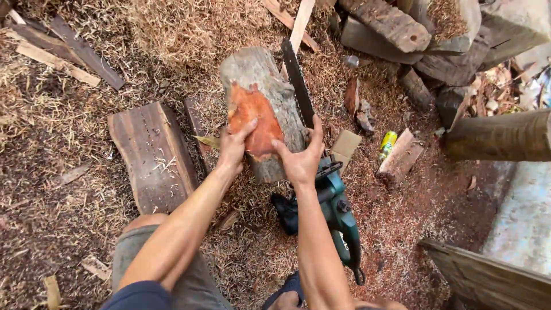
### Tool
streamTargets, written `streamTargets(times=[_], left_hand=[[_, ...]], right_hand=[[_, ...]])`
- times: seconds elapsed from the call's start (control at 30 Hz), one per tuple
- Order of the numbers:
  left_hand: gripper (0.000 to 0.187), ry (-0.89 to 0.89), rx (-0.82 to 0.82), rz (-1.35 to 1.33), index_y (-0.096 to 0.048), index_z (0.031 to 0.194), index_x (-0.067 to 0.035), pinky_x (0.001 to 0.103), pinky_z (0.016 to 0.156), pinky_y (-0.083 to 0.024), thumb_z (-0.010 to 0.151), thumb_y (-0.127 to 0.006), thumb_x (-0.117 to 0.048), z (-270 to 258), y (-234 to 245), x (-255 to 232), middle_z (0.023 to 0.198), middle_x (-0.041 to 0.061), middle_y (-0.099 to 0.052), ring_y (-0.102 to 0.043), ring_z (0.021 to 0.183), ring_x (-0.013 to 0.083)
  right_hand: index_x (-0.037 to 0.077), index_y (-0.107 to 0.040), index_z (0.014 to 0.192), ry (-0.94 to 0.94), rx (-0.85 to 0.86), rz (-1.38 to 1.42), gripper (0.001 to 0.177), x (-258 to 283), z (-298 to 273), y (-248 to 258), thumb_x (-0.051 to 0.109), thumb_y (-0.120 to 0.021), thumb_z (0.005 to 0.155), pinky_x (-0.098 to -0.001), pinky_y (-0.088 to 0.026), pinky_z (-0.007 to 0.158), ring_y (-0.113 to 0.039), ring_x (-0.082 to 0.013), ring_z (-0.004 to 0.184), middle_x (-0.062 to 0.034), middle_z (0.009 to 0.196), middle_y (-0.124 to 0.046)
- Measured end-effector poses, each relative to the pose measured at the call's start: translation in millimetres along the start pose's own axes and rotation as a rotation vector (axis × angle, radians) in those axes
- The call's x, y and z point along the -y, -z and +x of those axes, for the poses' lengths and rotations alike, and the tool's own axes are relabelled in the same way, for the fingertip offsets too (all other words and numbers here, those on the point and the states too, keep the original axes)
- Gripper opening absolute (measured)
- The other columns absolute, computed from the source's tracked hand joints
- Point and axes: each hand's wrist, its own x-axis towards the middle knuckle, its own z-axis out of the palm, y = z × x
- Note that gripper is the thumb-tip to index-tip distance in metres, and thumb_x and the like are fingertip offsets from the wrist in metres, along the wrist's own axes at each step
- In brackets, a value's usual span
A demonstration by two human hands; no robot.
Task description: Using a chainsaw to cut a log into smaller pieces.
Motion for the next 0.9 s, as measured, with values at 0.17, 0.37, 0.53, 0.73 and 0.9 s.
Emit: streamTargets(times=[0.17,0.37,0.53,0.73,0.9], left_hand=[[0.109,-0.157,-0.198,0.584,-0.029,0.144,0.007,0.046,0.100,-0.058,0.068,-0.085,-0.047,-71,-1,-69,0.131,0.027,-0.063,-0.070,0.116,0.0360],[0.129,-0.171,-0.460,1.226,-0.021,0.153,0.007,0.048,0.114,-0.039,0.064,-0.091,-0.055,-59,51,-31,0.148,0.035,-0.041,-0.046,0.136,0.0439],[0.127,-0.256,-0.478,1.121,-0.017,0.159,0.005,0.046,0.118,-0.036,0.073,-0.089,-0.054,-56,65,-13,0.154,0.033,-0.038,-0.043,0.142,0.0424],[0.125,-0.380,-0.483,1.182,-0.012,0.160,0.005,0.047,0.126,-0.025,0.081,-0.090,-0.051,-67,46,-14,0.164,0.030,-0.025,-0.029,0.153,0.0415],[0.127,-0.438,-0.496,1.361,-0.008,0.162,0.000,0.050,0.127,-0.019,0.079,-0.094,-0.043,-59,33,-16,0.165,0.031,-0.017,-0.020,0.155,0.0427]], right_hand=[[0.018,-0.022,0.163,-0.334,0.204,0.679,0.117,-12,-14,-19,0.023,-0.092,0.069,-0.0459,-0.050,0.107,-0.056,-0.0328,0.127,-0.0211,0.138,-0.054],[0.017,-0.019,0.163,-0.467,0.520,0.905,0.114,-74,-51,-96,0.019,-0.089,0.073,-0.0492,-0.040,0.118,-0.038,-0.0363,0.146,-0.0243,0.160,-0.033],[0.015,-0.015,0.165,-0.404,0.506,0.975,0.119,-79,-67,-87,0.023,-0.091,0.073,-0.0507,-0.032,0.123,-0.028,-0.0385,0.153,-0.0259,0.166,-0.025],[0.013,-0.011,0.163,-0.542,0.540,1.001,0.130,-63,-84,-57,0.038,-0.092,0.063,-0.0528,-0.033,0.119,-0.027,-0.0374,0.152,-0.0252,0.165,-0.021],[0.009,-0.014,0.164,-0.516,0.486,0.904,0.128,-68,-104,-57,0.042,-0.091,0.068,-0.0505,-0.031,0.124,-0.032,-0.0390,0.153,-0.0286,0.165,-0.027]])
